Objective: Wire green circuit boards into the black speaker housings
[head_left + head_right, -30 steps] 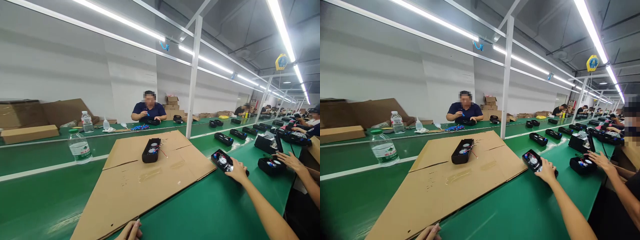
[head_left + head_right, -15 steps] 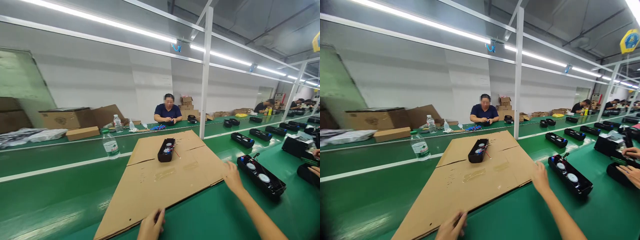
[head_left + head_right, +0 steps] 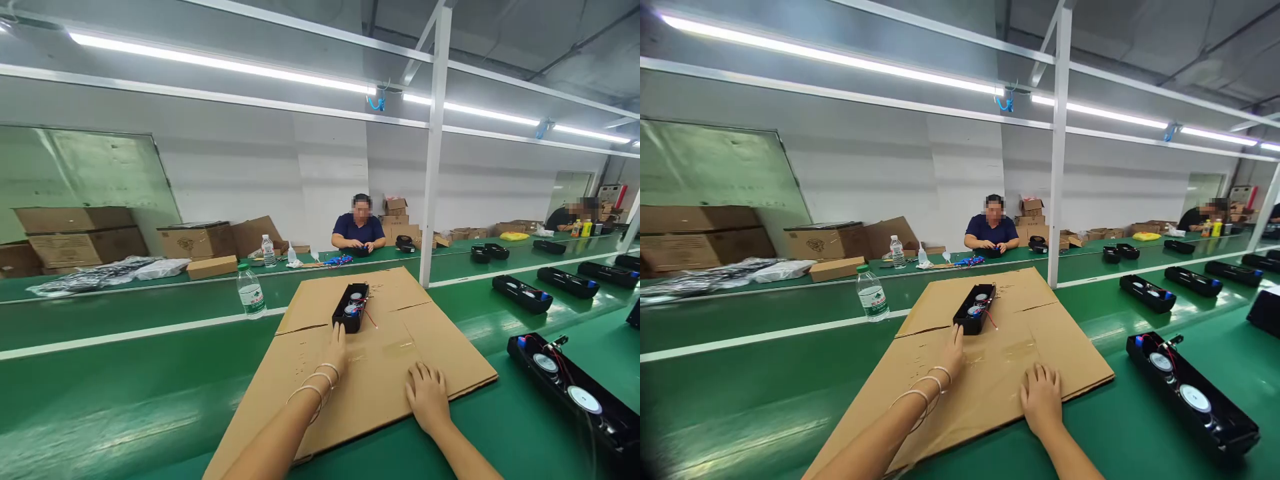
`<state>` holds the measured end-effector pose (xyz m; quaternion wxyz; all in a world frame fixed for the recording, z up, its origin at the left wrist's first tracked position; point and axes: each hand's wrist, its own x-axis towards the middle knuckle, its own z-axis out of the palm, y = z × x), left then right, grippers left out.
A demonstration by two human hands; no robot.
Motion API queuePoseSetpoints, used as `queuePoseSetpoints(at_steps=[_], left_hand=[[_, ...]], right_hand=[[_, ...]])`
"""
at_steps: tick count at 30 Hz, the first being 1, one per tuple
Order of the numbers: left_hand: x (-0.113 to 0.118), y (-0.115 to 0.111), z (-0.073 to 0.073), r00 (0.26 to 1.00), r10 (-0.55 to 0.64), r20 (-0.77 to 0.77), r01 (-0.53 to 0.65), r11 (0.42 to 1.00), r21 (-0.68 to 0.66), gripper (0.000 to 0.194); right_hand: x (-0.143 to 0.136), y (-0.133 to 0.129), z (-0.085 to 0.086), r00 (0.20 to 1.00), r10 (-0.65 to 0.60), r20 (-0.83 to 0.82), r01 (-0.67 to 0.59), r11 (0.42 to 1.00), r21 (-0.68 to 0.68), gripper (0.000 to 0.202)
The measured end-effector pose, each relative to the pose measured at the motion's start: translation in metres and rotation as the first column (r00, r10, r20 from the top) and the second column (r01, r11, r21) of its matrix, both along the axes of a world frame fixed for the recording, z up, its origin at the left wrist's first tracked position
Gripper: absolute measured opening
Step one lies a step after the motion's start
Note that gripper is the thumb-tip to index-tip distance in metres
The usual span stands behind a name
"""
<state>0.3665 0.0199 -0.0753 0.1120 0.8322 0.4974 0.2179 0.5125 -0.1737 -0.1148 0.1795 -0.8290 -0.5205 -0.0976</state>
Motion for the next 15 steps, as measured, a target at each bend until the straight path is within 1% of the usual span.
queuePoseSetpoints(at_steps=[2, 4, 5, 7, 10, 13, 15], left_hand=[[0.016, 0.02, 0.009, 1.0, 0.025, -0.015, -0.024, 1.0, 0.019, 0.034], [0.024, 0.033, 0.015, 0.999, 0.044, -0.029, -0.043, 0.999, 0.028, 0.033], [0.025, 0.036, 0.016, 0.998, 0.048, -0.037, -0.047, 0.998, 0.031, 0.033], [0.025, 0.035, 0.016, 0.998, 0.041, -0.054, -0.038, 0.999, 0.039, 0.034], [0.019, 0.016, 0.011, 0.998, 0.013, -0.064, -0.01, 0.999, 0.052, 0.034], [0.008, -0.014, 0.004, 0.999, 0.0, -0.039, 0.002, 0.999, 0.053, 0.032], [-0.006, -0.037, 0.002, 1.0, 0.0, -0.011, 0.0, 0.999, 0.046, 0.029]], right_hand=[[0.0, 0.001, -0.001, 1.0, -0.001, -0.008, 0.001, 1.0, 0.005, 0.031], [-0.001, 0.002, -0.001, 1.0, 0.001, -0.026, -0.001, 1.0, 0.015, 0.03], [-0.001, 0.001, -0.001, 0.999, 0.003, -0.034, -0.002, 1.0, 0.02, 0.03], [-0.002, 0.001, -0.001, 0.999, 0.002, -0.041, -0.001, 1.0, 0.024, 0.03], [-0.004, 0.0, 0.002, 0.999, -0.006, -0.046, 0.007, 1.0, 0.013, 0.03], [-0.004, 0.0, 0.003, 1.0, -0.009, -0.03, 0.009, 1.0, 0.008, 0.03], [-0.002, 0.001, 0.003, 1.0, 0.005, -0.011, -0.005, 1.0, -0.005, 0.03]])
